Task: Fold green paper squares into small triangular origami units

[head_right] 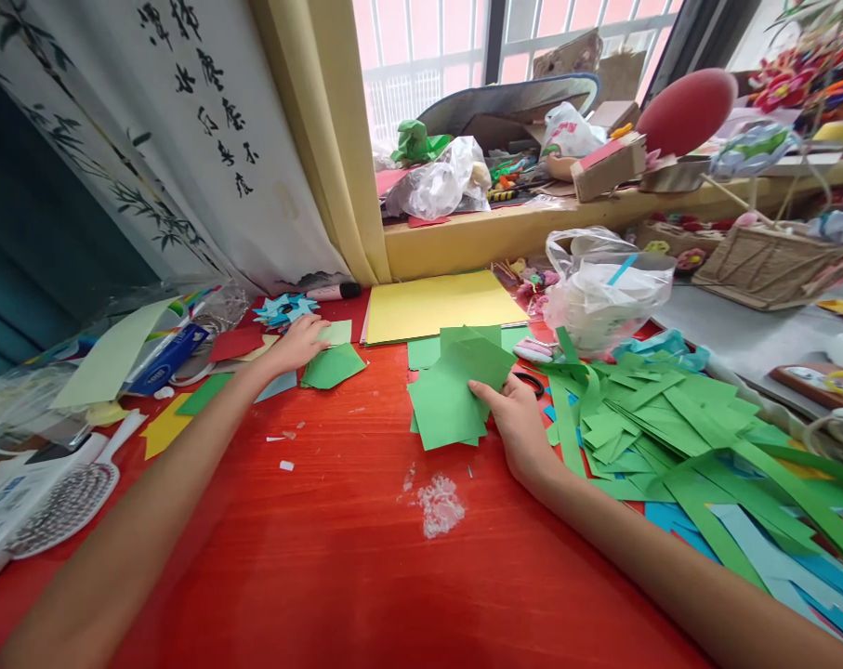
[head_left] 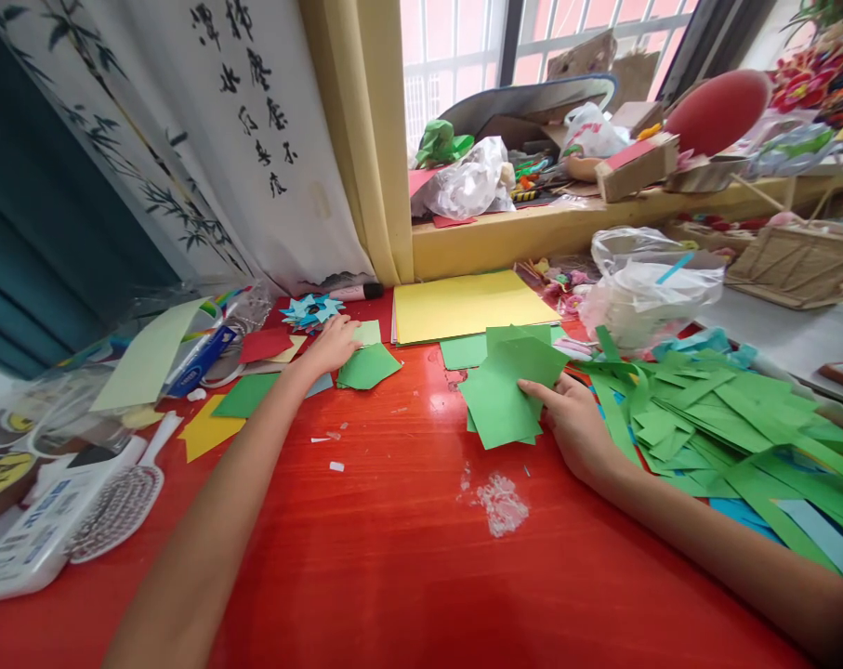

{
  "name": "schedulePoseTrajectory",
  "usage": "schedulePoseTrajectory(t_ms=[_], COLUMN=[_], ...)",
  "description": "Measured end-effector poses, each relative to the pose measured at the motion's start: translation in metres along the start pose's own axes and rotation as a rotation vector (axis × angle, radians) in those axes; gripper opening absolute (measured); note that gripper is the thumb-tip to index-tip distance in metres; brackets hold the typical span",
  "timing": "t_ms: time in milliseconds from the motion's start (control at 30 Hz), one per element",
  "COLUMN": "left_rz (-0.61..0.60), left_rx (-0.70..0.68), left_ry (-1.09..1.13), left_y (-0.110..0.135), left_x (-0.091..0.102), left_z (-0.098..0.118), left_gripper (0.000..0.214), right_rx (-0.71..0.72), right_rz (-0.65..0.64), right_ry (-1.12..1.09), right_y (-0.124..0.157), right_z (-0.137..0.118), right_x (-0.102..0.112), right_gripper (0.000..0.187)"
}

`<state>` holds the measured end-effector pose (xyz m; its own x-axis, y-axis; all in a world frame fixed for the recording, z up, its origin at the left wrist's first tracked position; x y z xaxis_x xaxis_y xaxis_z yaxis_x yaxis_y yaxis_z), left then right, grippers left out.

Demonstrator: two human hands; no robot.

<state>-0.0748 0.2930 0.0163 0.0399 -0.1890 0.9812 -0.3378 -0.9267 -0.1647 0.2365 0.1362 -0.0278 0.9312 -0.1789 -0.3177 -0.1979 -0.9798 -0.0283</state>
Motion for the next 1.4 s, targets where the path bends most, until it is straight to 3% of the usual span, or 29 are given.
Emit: schedulePoseTrajectory(t_ms=[133,333,600,700,900,1100,1233,1400], left_rz=[-0.064,-0.101,0.057,0.109,0.072,0.063,0.138,0.311], left_rx=[-0.102,-0.124,0.047,0.045,-0.046,-0.036,0.042,0.183], left_ry=[0.011,-0.005,-0.096,-0.118,-0.08,0.032,0.127,0.252], left_y=[-0.013,-0.013,0.003,0.013,0.013,0.006,0.008,0.012], left_x=[-0.016,-0.012,-0.005,-0.001,0.001,-0.006,0.001,0.026], left_z=[-0.005,-0.015,-0.013,-0.005,-0.003,-0.013,-0.02,-0.026], left_gripper=[0.035,0.031,0.039,0.044,0.025,0.029,0.027,0.035], right_rx=[-0.031,-0.088,-0.055,-0.039,-0.036,-0.044,-0.044,-0.041], right_rz=[0.0,-0.019,0.019,0.005,-0.04,-0.043,-0.07,-0.107], right_ry=[0.017,0.051,0.159,0.186,0.169,0.163,0.135,0.098], right_y=[0.002,0.004,0.004,0.003,0.003,0.003,0.003,0.004], right_z=[-0.001,0.003,-0.001,0.0,0.0,0.001,0.002,-0.002], right_x=[0.0,0.001,0.002,0.002,-0.001,0.0,-0.002,-0.008], right_gripper=[0.024,0.025,0.028,0.028,0.029,0.029,0.026,0.031])
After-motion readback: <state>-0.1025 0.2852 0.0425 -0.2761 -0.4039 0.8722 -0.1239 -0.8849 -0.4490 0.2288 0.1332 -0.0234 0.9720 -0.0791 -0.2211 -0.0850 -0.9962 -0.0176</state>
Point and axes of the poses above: each hand's wrist, its own y-axis away from the middle knuckle, its own x-axis out of the back of the hand, z = x × y, the point moved 6 cm from there along -y, towards the middle knuckle, and after that the axes turned 6 degrees about -y, right-handed, at the moved point
